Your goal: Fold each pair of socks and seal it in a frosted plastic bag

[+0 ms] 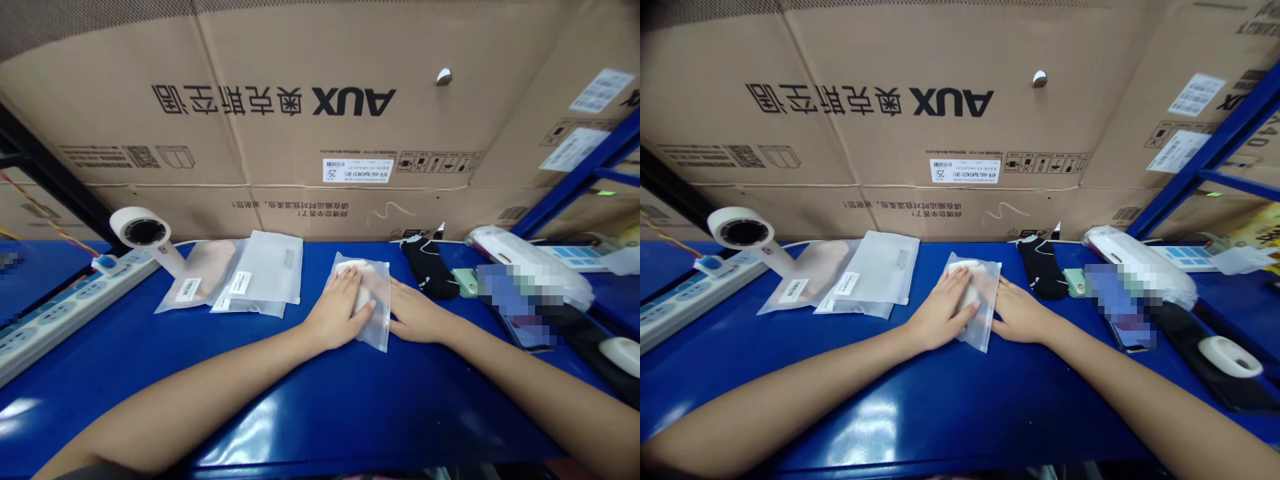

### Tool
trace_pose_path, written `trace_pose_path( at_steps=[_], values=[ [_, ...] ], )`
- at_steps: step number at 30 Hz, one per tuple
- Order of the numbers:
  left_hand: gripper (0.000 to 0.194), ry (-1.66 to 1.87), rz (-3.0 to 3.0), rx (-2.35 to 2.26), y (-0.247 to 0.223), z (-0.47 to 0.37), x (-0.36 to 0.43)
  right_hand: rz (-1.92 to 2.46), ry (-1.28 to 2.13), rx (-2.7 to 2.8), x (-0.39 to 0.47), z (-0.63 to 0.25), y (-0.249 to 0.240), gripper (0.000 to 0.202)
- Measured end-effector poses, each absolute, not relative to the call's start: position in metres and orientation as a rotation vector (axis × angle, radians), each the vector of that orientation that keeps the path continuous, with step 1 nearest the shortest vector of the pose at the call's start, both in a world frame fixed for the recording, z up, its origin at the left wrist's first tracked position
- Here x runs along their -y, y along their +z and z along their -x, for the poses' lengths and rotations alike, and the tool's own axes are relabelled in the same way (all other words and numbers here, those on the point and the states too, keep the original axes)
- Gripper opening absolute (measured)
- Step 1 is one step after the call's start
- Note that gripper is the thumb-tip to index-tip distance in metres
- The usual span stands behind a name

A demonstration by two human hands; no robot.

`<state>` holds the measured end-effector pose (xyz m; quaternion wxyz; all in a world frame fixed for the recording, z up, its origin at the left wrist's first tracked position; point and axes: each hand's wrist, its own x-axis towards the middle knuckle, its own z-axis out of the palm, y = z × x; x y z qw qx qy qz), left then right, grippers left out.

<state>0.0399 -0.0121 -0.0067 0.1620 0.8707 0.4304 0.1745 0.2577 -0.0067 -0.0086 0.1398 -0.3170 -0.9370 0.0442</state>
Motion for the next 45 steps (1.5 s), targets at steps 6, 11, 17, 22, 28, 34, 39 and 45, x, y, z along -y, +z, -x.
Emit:
trace_pose_path(
  at_steps=[6, 11, 17, 22, 28, 34, 39, 45],
  values=[
    [0.085, 0.472, -2.659, -1.024, -0.008, -0.037, 0.013, 0.745, 0.154, 2.745, 0.0, -0.254, -0.007, 0.08],
    [0.091, 0.421, -2.686, -0.947, -0.005, -0.037, 0.012, 0.457, 0.194, 2.774, -0.023, -0.234, 0.002, 0.089],
    [0.091, 0.418, -2.655, -1.02, -0.006, -0.039, 0.009, 0.459, 0.252, 2.776, -0.045, -0.227, -0.01, 0.096],
    [0.085, 0.455, -2.635, -1.087, -0.009, -0.04, 0.009, 0.548, 0.214, 2.708, -0.03, -0.224, -0.011, 0.084],
    [0.086, 0.43, -2.633, -1.095, -0.01, -0.041, 0.008, 0.836, 0.15, 2.565, -0.011, -0.226, -0.019, 0.079],
    [0.083, 0.391, -2.619, -1.188, -0.007, -0.043, 0.007, 0.861, 0.179, 2.62, -0.026, -0.232, -0.013, 0.085],
    [0.082, 0.403, -2.594, -1.224, -0.006, -0.043, 0.008, 0.974, 0.233, 2.636, -0.014, -0.238, 0.0, 0.076],
    [0.08, 0.408, -2.577, -1.22, -0.006, -0.046, 0.011, 1.087, 0.314, 2.702, -0.012, -0.246, -0.005, 0.074]
  ],
)
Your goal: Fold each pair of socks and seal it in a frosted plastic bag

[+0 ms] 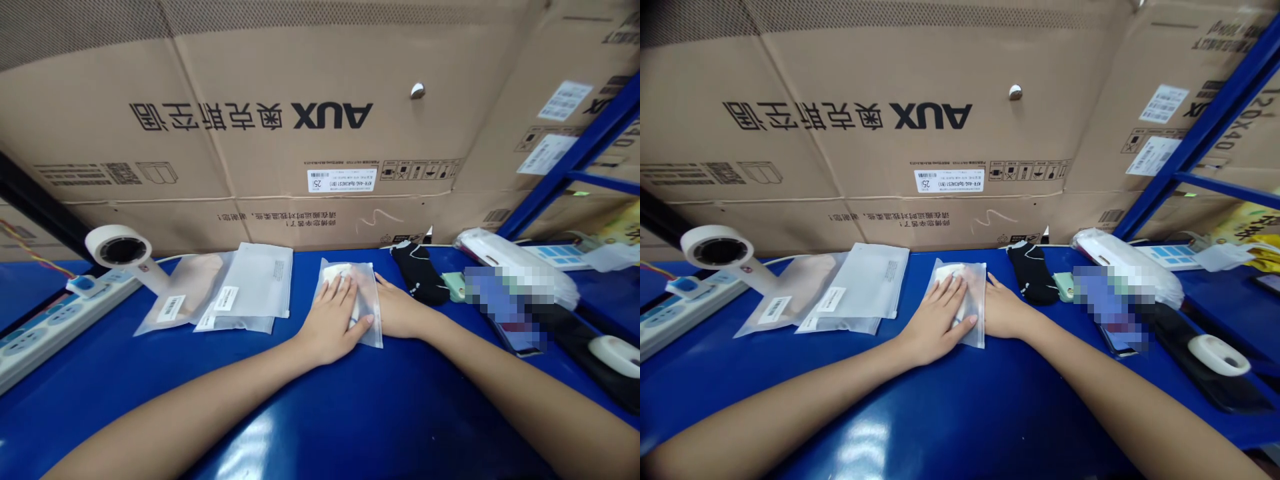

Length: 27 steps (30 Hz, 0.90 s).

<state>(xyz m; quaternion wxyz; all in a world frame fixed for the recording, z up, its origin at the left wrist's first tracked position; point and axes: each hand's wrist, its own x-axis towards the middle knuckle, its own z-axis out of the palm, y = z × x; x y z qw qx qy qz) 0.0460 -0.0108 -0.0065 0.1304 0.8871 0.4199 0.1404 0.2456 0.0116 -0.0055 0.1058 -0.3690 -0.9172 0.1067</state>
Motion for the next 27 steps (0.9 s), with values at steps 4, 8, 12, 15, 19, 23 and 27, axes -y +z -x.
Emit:
trace_pose_path(
  at_steps=[4, 8, 12, 15, 19, 23, 27],
  values=[
    [0.074, 0.479, -2.523, -1.188, -0.005, -0.041, 0.009, 1.045, 0.483, 2.635, -0.018, -0.253, -0.003, 0.064],
    [0.069, 0.487, -2.466, -1.184, -0.002, -0.038, 0.011, 1.256, 0.583, 2.357, -0.019, -0.267, 0.018, 0.032],
    [0.078, 0.373, -2.492, -1.201, 0.0, -0.044, 0.028, 1.602, 0.515, 2.051, -0.02, -0.276, 0.029, 0.025],
    [0.083, 0.331, -2.484, -1.188, 0.011, -0.047, 0.043, 1.685, 0.591, 2.026, -0.021, -0.276, 0.022, 0.034],
    [0.071, 0.507, -2.463, -1.126, 0.036, -0.039, 0.037, 1.539, 0.829, 2.146, -0.021, -0.273, 0.01, 0.034],
    [0.064, 0.72, -2.345, -1.345, 0.038, -0.024, -0.005, 1.522, 0.831, 2.138, -0.019, -0.271, 0.01, 0.035],
    [0.068, 0.541, -2.199, -1.423, 0.016, -0.012, -0.041, 1.655, 0.915, 2.01, -0.019, -0.27, 0.009, 0.042]
  ],
)
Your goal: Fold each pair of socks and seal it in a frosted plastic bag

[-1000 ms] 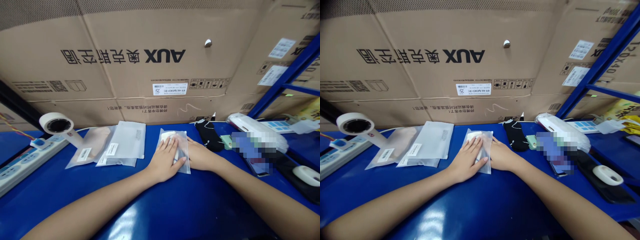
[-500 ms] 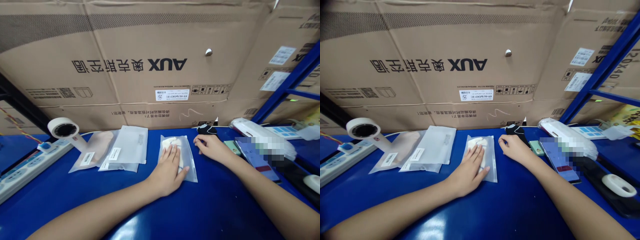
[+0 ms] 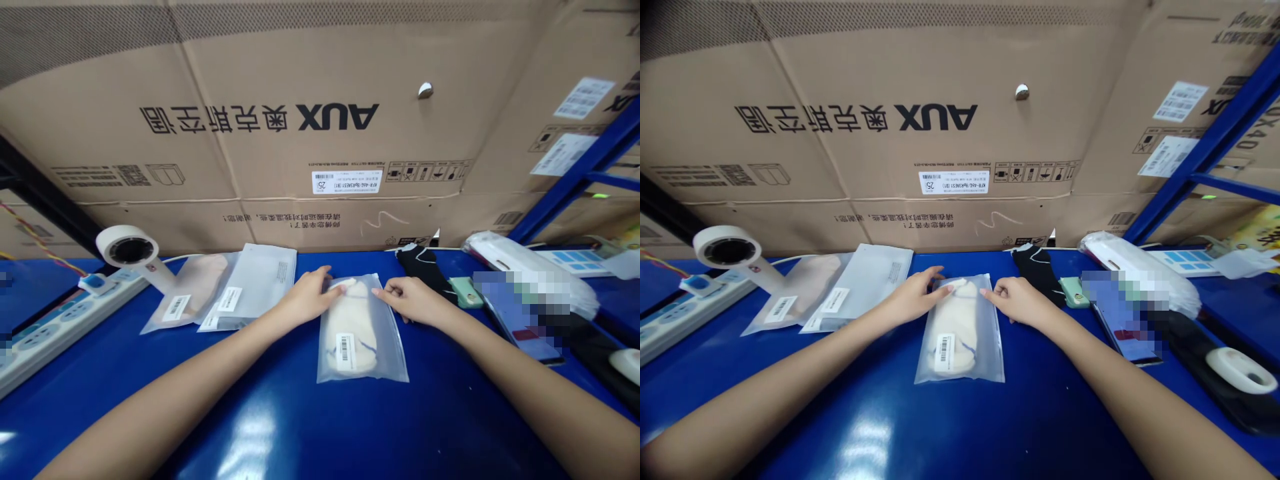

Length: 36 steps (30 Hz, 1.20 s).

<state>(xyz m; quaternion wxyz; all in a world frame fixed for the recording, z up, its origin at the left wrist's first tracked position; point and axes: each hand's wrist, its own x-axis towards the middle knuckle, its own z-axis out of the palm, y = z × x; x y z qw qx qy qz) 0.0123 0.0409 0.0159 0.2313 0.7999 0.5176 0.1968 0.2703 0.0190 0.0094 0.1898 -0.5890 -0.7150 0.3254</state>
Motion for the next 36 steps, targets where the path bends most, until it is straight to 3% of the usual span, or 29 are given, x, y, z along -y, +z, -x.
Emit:
trace_pose_path(
  at_steps=[5, 8, 13, 17, 20, 24, 36],
  values=[
    [0.053, 0.414, -2.049, -1.353, 0.018, -0.009, -0.049, 1.335, 0.772, 1.978, -0.022, -0.266, 0.006, 0.031],
    [0.041, 0.452, -2.07, -1.282, 0.031, -0.011, -0.043, 1.267, 0.864, 1.86, -0.016, -0.257, 0.008, 0.032],
    [0.052, 0.492, -2.035, -1.23, 0.033, -0.015, -0.036, 1.262, 0.775, 1.961, 0.0, -0.241, 0.014, 0.026],
    [0.046, 0.479, -1.917, -1.154, 0.024, -0.02, -0.036, 1.255, 0.877, 1.963, 0.002, -0.236, 0.012, 0.015],
    [0.035, 0.618, -1.774, -1.038, 0.018, -0.026, -0.034, 1.281, 1.008, 1.88, -0.001, -0.235, 0.008, 0.027],
    [0.032, 0.63, -1.699, -0.84, 0.008, -0.034, -0.028, 1.264, 1.064, 1.881, -0.006, -0.231, 0.002, 0.025],
    [0.036, 0.723, -1.876, -1.018, 0.001, -0.035, -0.026, 1.146, 1.206, 1.695, -0.012, -0.226, 0.001, 0.029]
  ],
)
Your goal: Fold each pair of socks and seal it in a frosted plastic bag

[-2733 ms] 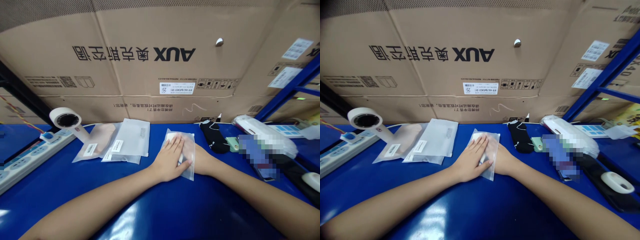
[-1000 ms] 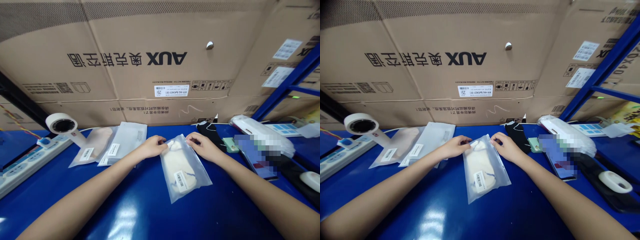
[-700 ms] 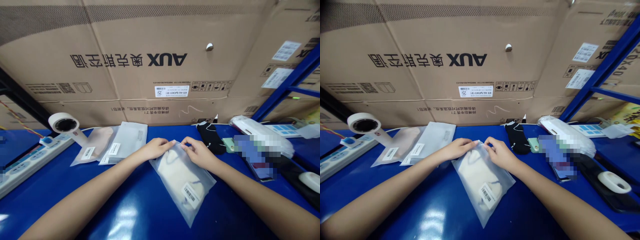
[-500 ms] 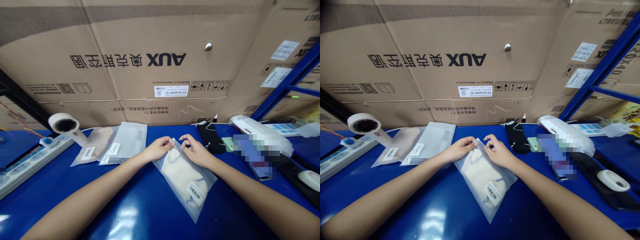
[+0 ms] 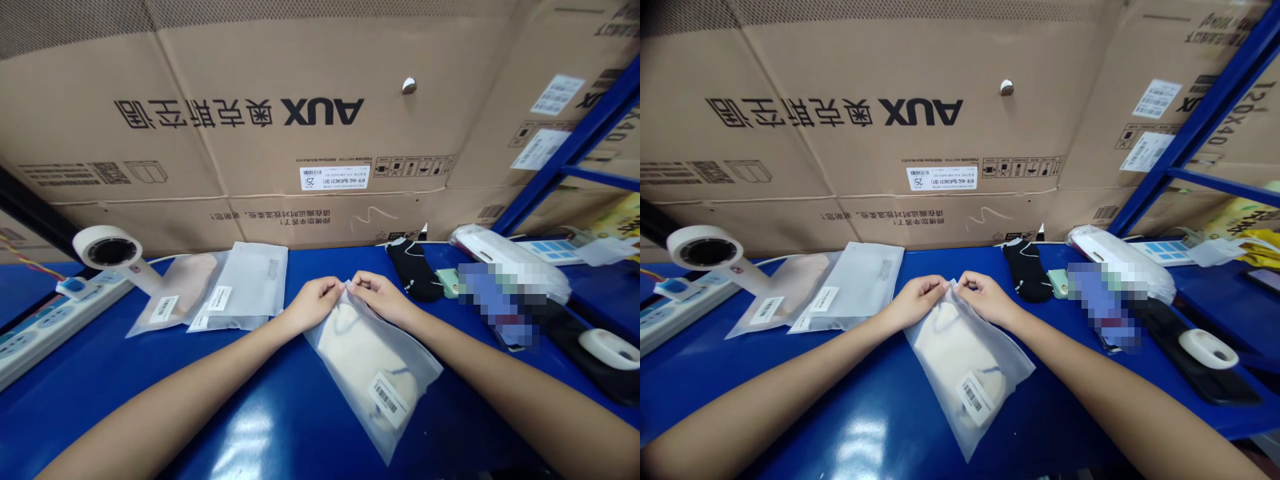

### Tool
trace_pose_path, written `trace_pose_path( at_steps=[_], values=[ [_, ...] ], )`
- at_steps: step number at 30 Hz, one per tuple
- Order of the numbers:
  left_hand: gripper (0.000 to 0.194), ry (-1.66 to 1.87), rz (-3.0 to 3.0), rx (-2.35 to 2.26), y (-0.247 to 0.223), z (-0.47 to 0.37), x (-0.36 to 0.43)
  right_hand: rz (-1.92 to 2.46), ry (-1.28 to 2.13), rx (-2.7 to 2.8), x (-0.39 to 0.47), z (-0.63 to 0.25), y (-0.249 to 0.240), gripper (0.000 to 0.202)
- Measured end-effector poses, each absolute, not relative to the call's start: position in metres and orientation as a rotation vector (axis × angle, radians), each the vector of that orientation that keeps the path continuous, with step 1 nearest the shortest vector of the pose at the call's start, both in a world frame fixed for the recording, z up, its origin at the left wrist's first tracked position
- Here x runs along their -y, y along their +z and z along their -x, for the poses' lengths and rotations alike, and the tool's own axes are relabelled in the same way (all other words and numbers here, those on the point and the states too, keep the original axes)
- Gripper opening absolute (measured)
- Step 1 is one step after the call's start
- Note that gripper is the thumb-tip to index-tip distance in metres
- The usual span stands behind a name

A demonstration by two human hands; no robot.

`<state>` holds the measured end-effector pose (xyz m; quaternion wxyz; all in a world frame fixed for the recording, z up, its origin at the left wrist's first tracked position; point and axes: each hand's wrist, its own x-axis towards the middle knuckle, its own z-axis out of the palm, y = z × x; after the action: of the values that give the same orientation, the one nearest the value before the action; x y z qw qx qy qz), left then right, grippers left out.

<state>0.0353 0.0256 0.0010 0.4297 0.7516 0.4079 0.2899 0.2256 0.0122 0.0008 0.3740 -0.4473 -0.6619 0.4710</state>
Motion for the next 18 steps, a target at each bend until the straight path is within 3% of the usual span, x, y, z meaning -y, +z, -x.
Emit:
trace_pose_path(
  at_steps=[7, 12, 18],
  values=[
    [0.031, 0.87, -1.834, -1.177, 0.024, -0.004, -0.057, 1.148, 1.396, 1.684, -0.009, -0.239, 0.019, 0.03],
    [0.025, 1.024, -1.689, -1.371, 0.039, 0.023, -0.078, 1.03, 1.707, 1.732, -0.011, -0.252, 0.025, 0.03],
    [0.029, 0.996, -1.774, -1.372, 0.019, 0.019, -0.078, 0.918, 2.037, 1.881, -0.01, -0.263, 0.021, 0.034]
  ],
)
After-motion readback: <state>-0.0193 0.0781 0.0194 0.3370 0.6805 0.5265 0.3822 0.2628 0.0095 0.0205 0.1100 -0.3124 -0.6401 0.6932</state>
